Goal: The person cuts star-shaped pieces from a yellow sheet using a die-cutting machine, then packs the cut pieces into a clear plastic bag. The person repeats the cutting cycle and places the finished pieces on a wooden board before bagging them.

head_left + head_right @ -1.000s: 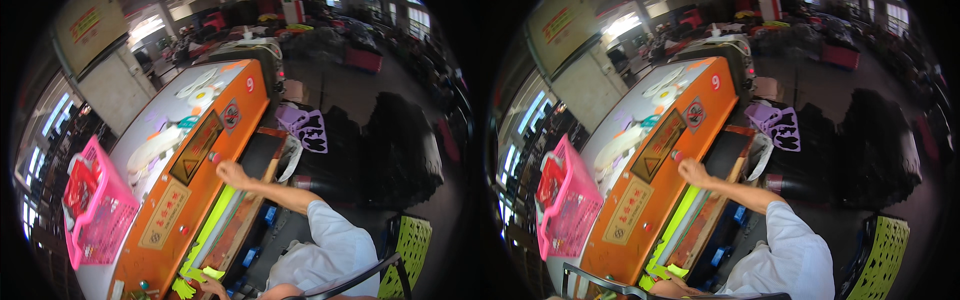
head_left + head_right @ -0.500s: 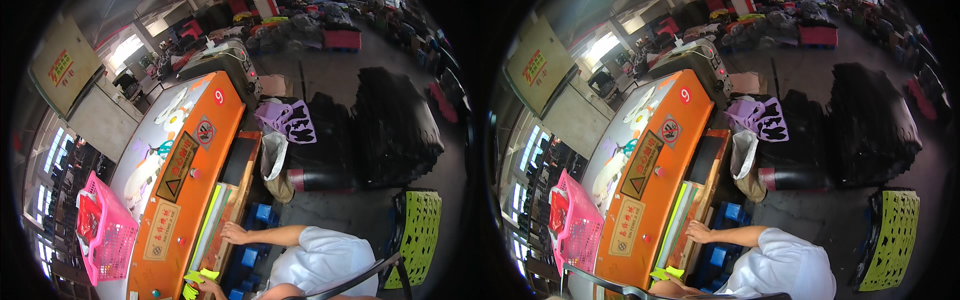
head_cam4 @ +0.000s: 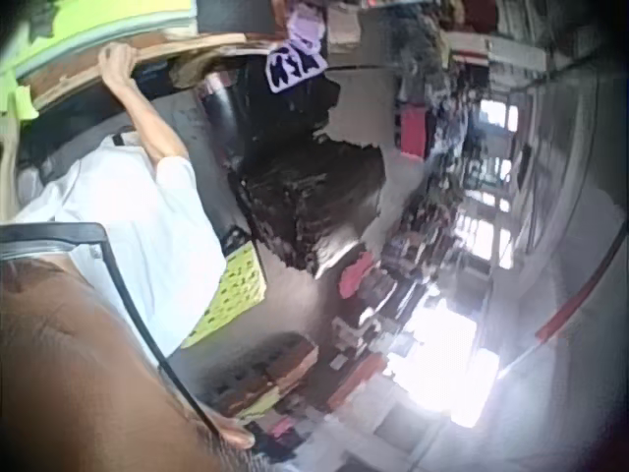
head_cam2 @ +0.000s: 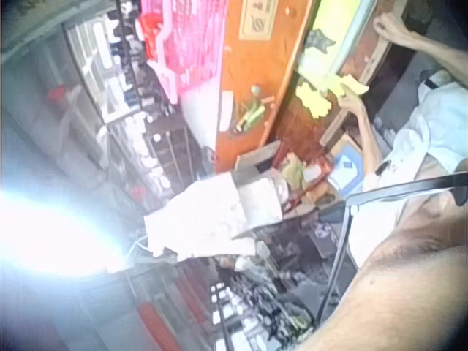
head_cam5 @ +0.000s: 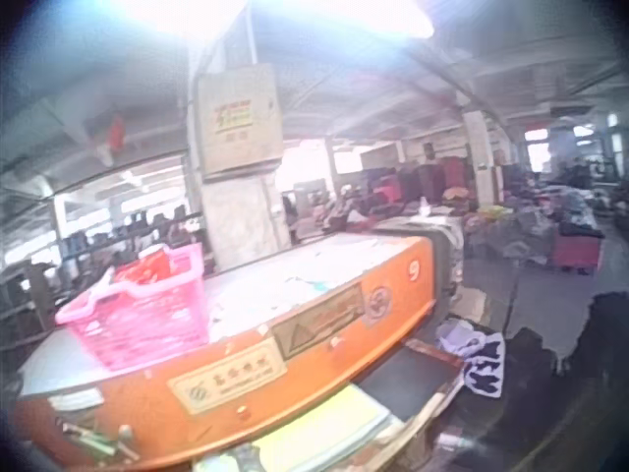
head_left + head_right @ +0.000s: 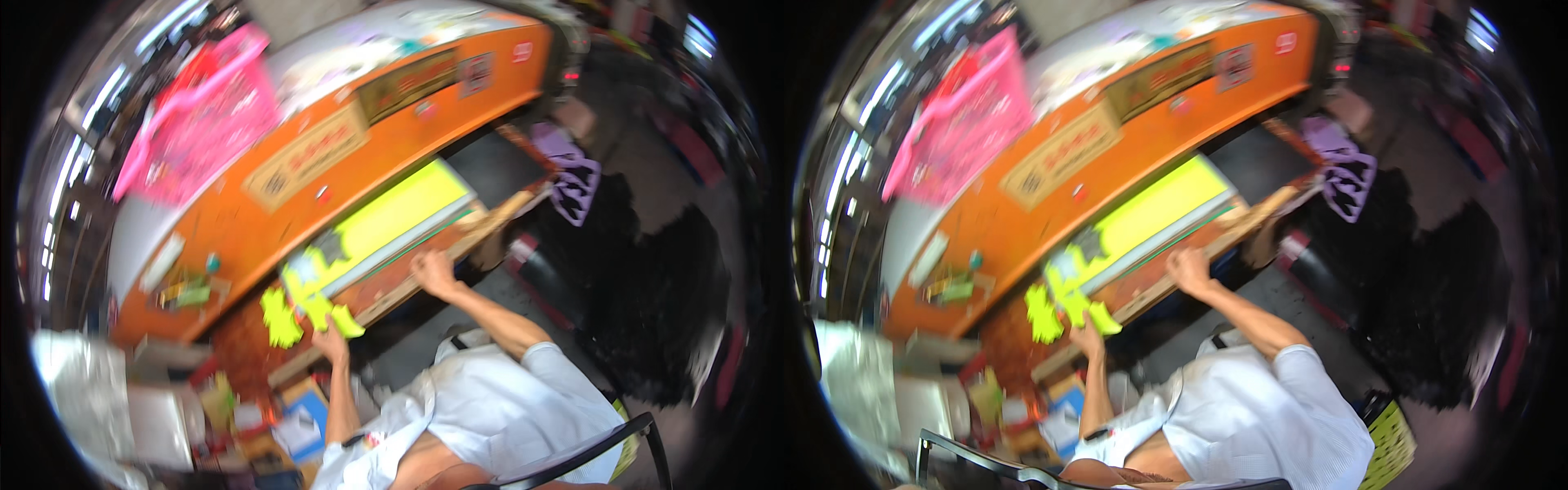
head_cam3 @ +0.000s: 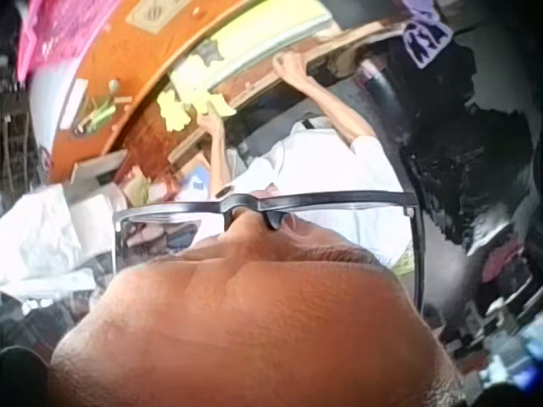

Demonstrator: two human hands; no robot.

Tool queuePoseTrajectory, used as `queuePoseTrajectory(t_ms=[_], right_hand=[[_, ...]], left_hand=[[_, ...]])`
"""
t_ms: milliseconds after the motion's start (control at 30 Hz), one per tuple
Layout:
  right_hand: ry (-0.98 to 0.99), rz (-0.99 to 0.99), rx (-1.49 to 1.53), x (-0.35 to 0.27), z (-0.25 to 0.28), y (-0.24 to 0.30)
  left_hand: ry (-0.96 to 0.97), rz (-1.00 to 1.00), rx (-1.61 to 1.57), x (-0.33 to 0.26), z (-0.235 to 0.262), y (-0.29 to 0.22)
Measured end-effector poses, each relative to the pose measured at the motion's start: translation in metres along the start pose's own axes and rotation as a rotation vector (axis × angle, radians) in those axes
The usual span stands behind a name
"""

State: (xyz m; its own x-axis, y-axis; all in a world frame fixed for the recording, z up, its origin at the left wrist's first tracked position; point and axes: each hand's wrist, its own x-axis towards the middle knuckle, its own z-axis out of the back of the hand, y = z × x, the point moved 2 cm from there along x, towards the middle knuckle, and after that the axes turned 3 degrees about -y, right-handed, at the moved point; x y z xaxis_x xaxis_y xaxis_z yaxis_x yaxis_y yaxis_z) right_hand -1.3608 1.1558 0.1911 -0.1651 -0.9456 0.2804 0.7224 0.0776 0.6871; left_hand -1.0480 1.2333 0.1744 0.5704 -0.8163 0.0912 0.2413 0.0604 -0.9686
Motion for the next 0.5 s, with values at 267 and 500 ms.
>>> queuePoseTrajectory(t_ms=[267, 500], right_hand=[[0.365, 0.169, -0.200, 0.034, -0.107, 0.130], [0.483, -0.392, 0.767, 0.037, -0.089, 0.089]], left_hand=[[-0.066, 0.155, 0.115, 0.040, 0.002, -0.017], [-0.049, 0.295, 0.059, 0.013, 0.003, -0.030]])
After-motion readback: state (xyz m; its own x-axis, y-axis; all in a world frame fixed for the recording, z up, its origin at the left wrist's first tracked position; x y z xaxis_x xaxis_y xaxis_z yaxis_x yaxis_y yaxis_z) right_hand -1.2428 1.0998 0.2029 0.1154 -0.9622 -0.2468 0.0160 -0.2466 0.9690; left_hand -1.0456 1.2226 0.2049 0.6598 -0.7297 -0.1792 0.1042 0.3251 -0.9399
